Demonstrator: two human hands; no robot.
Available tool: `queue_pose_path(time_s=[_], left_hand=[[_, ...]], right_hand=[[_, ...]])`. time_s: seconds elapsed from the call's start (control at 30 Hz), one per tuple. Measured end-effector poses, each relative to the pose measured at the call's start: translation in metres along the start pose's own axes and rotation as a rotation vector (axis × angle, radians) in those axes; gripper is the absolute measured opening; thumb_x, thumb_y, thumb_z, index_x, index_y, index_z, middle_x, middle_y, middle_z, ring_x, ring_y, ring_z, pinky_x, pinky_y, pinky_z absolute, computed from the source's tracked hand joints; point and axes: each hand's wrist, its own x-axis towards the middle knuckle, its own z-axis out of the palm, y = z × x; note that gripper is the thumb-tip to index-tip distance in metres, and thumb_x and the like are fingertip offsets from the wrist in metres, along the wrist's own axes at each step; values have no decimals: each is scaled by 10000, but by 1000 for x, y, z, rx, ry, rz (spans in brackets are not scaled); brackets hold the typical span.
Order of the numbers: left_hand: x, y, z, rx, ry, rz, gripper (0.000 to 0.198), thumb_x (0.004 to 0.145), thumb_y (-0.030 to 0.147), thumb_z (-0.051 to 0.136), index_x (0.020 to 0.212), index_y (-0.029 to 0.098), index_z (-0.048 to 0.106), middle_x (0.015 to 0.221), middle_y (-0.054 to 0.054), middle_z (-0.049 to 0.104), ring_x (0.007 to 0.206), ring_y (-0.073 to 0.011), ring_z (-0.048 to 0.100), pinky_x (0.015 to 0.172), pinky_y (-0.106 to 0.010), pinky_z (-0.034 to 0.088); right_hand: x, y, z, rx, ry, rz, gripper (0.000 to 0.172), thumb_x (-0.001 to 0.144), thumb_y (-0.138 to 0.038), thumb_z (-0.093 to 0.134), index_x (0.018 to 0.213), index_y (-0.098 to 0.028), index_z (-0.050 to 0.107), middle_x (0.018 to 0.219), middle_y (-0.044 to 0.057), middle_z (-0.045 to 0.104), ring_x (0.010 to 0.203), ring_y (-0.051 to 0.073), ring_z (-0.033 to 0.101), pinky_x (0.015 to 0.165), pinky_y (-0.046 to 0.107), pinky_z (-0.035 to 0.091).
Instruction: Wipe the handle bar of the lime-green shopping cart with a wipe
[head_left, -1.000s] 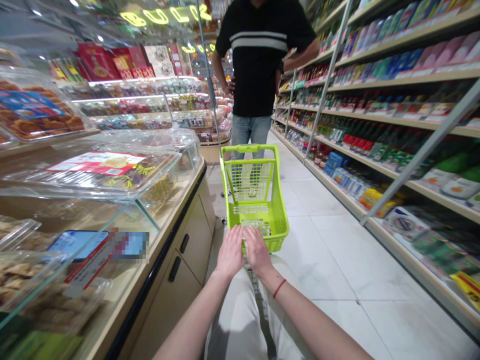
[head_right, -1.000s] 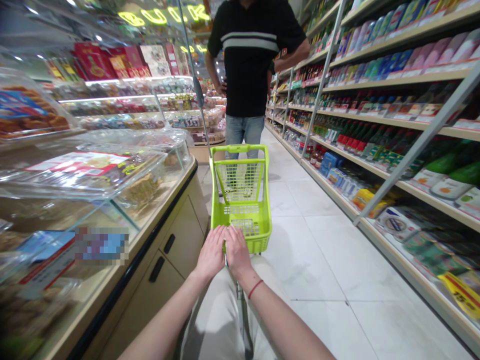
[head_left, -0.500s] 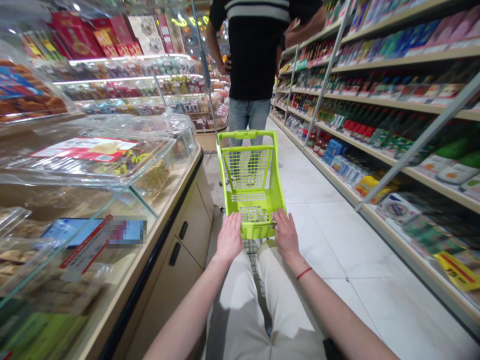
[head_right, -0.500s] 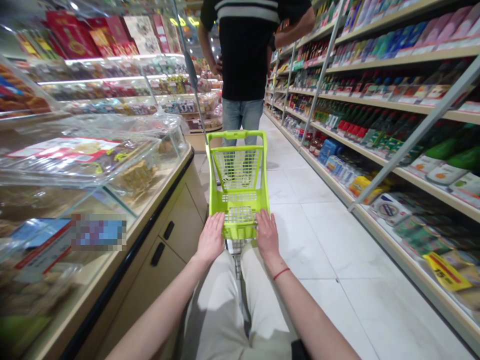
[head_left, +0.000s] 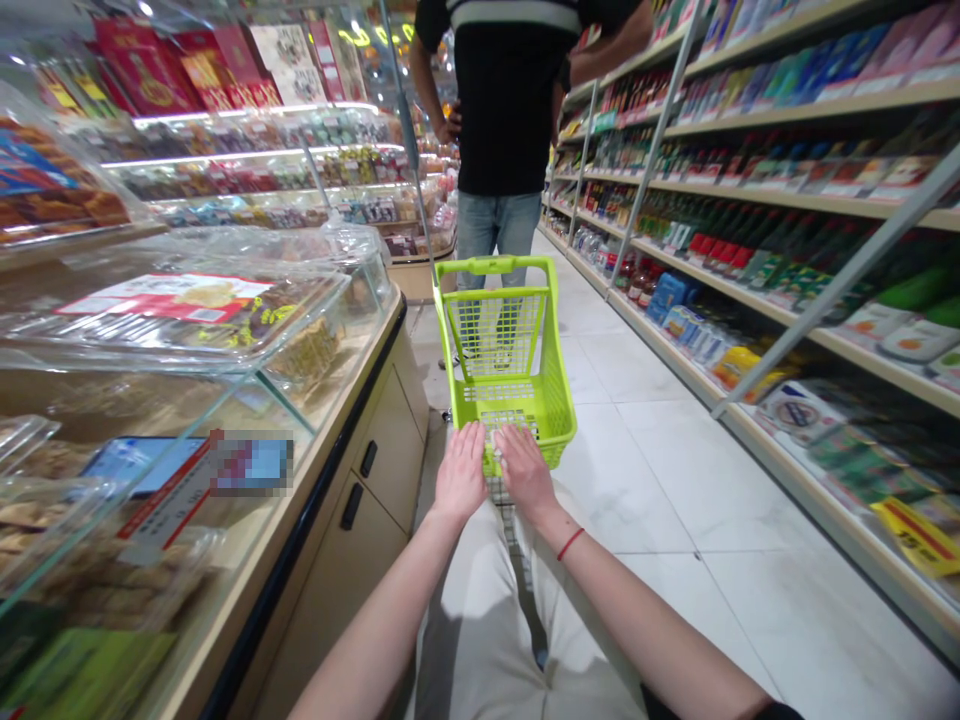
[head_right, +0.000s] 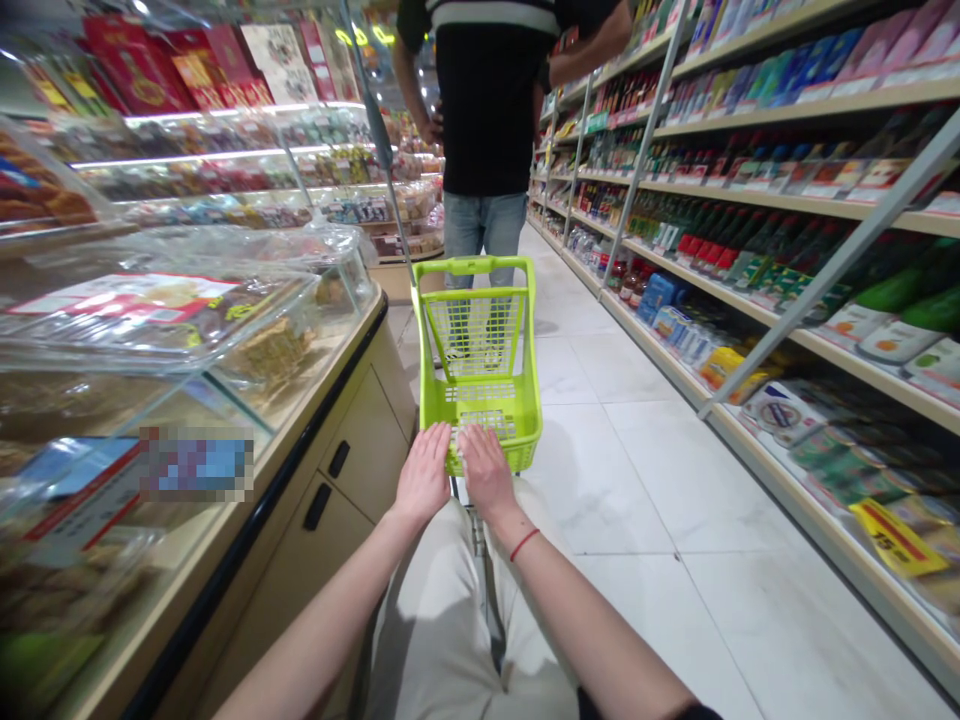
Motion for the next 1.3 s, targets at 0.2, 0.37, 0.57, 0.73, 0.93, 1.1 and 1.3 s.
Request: queue_pose_path(time_s=[0.2, 0.37, 0.57, 0.73, 0.93, 1.1, 1.3], left_hand=[[1, -2, -6, 30, -4, -10, 758, 715, 17, 474, 1464, 116, 410, 1556, -151, 406, 1497, -269, 274, 1232, -470, 274], [0, 0, -5, 7, -11, -13, 810, 715, 38, 477, 1508, 113, 330, 1571, -161, 374, 1515, -295, 209, 1223, -516, 274], [0, 2, 1, -7, 16, -13, 800, 773, 92, 462, 1537, 63, 227, 1558, -201, 379, 1506, -303, 231, 1218, -527, 277], [1, 2, 5, 8, 40, -30, 707, 830, 122, 435, 1511, 26, 271, 1534, -218, 411, 1491, -305, 274, 1220, -507, 280], [1, -1, 0, -2, 13, -24, 763, 756, 39, 436, 1506, 46, 298, 1532, -193, 425, 1493, -278, 278, 1233, -486, 269], [0, -1, -5, 15, -8, -28, 779, 725, 10, 459, 1493, 93, 355, 1582, -168, 353, 1515, -282, 203, 1233, -481, 270], [-1, 0, -3, 19, 8, -28, 810, 720, 0, 458, 1510, 113, 322, 1580, -169, 355, 1525, -278, 146, 1223, -509, 284]], right_hand=[[-16, 52, -38, -103, 54, 167, 488, 864, -72, 441, 1321, -154, 588, 1410, 166, 577, 1430, 262, 400, 1179, 587, 325], [-20, 45, -29, -75, 99, 208, 511, 885, -49, 370, 1350, -139, 562, 1391, 178, 587, 1407, 240, 436, 1177, 566, 342], [-4, -7, 12, 33, 28, 89, 520, 912, -58, 357, 1391, -143, 540, 1393, 162, 593, 1396, 230, 453, 1184, 547, 350], [4, -16, 14, 22, -37, -36, 498, 936, -83, 366, 1403, -128, 533, 1393, 146, 600, 1381, 216, 473, 1178, 477, 383], [-11, 39, -26, -65, -77, -101, 600, 867, 16, 363, 1414, -166, 529, 1370, 134, 622, 1345, 209, 517, 1161, 493, 402], [-29, 74, -54, -135, -7, 9, 670, 831, 44, 361, 1455, -173, 474, 1416, 160, 576, 1387, 229, 468, 1150, 535, 402], [-20, 33, -19, -84, 64, -41, 670, 850, 39, 347, 1484, -160, 432, 1388, 161, 600, 1400, 212, 451, 1149, 504, 419]])
